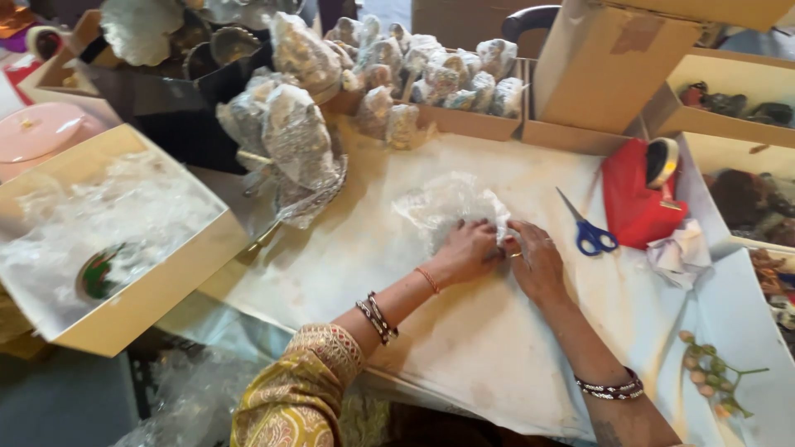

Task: The person wraps a small decorative item in bubble wrap and secures it with tape. They then place the wrapped item into a box and proceed to wrap another item in bubble wrap.

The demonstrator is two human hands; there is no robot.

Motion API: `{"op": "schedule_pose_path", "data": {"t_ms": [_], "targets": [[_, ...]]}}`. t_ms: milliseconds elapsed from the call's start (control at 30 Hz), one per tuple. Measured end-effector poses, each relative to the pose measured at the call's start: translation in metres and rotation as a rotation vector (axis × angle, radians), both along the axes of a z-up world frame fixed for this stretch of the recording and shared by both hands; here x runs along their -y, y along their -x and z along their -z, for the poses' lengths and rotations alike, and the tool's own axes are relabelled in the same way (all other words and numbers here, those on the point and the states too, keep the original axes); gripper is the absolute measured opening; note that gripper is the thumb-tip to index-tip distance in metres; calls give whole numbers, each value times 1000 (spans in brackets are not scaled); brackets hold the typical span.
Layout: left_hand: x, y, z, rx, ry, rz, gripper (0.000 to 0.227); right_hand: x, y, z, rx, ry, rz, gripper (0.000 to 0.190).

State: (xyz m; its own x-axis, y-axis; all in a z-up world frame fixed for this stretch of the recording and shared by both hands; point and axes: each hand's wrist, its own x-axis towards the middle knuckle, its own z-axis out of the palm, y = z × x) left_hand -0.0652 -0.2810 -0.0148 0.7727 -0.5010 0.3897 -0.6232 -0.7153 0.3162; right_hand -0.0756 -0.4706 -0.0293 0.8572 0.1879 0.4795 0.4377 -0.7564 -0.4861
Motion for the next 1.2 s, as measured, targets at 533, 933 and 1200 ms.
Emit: {"op": "schedule_pose_path", "data": {"t_ms": [533,933,1200], "targets": [[-36,-15,-5,-90,403,-62,13,15,-15,6,-309,-536,213,19],[-61,-17,-38,215,714,-380,93,12,-10,1,-330,-1057,-308,20],[-57,-17,-37,318,319,-36,51,18,-16,2,-221,-1071,-161,12]]}}
